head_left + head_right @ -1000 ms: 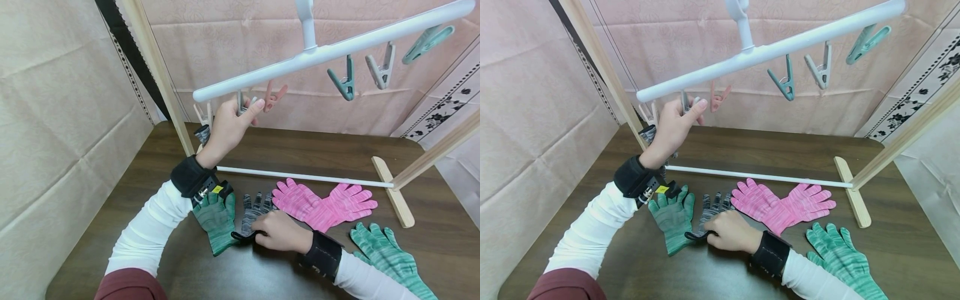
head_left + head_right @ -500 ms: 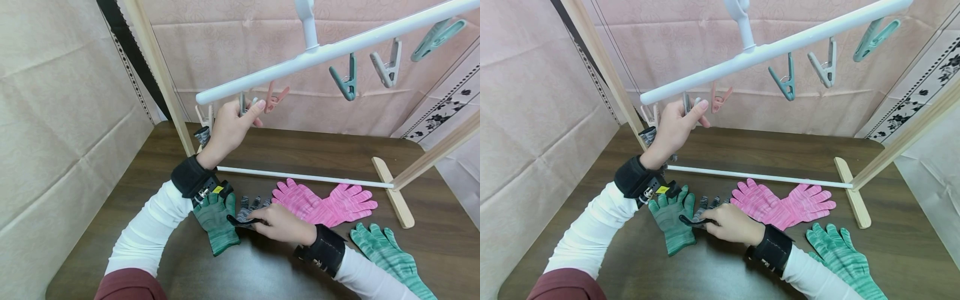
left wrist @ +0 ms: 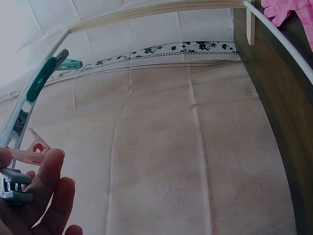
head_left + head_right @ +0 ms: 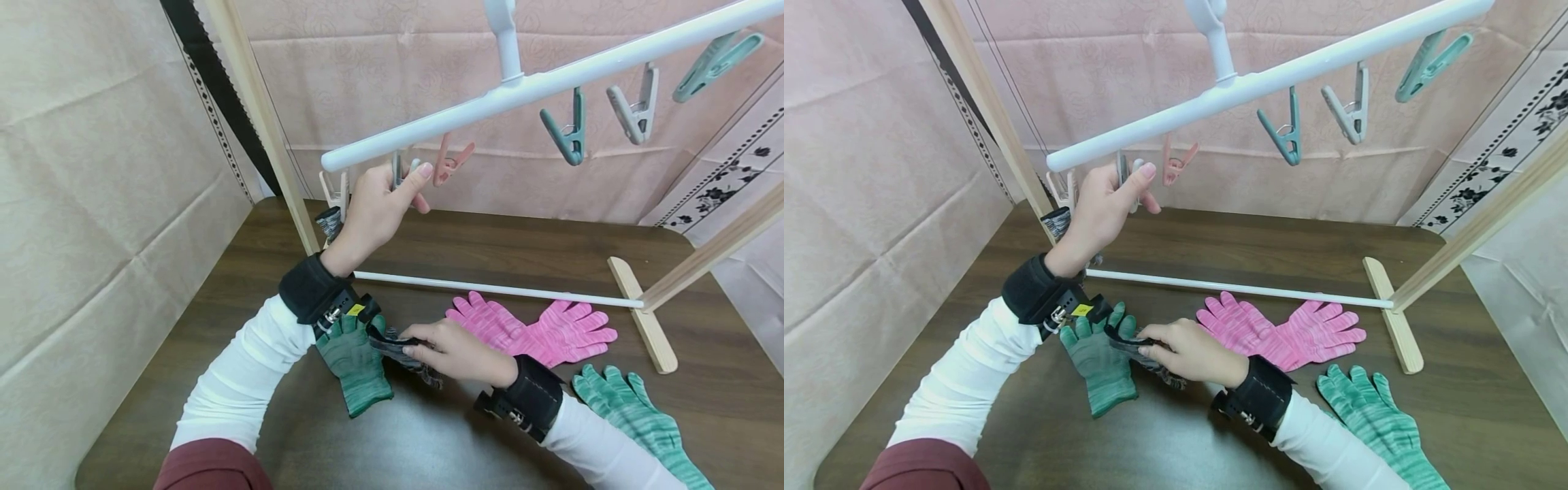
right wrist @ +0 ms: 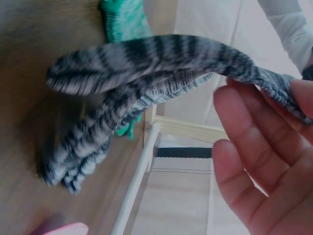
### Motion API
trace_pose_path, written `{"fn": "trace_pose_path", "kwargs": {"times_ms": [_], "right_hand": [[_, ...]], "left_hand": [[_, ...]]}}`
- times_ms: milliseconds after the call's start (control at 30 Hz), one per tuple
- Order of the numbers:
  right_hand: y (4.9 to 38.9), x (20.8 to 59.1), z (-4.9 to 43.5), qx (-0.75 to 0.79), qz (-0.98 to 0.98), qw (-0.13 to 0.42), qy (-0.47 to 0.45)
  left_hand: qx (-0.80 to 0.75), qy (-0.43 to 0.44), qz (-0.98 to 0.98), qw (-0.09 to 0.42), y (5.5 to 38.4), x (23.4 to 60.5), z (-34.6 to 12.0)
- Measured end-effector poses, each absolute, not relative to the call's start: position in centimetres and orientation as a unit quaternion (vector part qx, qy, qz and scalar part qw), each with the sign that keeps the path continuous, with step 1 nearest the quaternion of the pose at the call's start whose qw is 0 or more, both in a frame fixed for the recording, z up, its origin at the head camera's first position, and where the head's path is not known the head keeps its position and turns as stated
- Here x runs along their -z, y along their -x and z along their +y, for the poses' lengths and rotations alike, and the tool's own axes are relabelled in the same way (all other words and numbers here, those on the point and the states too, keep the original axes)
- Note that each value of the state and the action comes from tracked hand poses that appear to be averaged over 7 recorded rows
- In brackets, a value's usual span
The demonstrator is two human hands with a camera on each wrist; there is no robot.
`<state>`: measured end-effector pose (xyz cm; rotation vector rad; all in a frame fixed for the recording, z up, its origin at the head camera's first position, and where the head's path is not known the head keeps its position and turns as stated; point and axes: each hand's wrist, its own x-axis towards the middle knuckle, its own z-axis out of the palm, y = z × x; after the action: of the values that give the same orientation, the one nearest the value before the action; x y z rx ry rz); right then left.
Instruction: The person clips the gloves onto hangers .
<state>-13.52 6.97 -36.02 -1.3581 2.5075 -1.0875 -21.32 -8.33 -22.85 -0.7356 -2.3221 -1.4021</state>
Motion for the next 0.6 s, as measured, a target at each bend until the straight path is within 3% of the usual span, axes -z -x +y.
{"fn": "trace_pose_path", "kwargs": {"times_ms": [267, 600], "right_hand": [[14.4, 34.8, 6.8, 0.413, 0.812, -0.006, 0.412], [15.1, 33.3, 6.5, 0.444, 0.813, -0.023, 0.375]], "left_hand": [[0.476, 0.256, -0.826, 0.162, 21.1, 22.7, -8.5], [0.463, 0.243, -0.839, 0.15, 21.0, 22.5, -8.8]]}}
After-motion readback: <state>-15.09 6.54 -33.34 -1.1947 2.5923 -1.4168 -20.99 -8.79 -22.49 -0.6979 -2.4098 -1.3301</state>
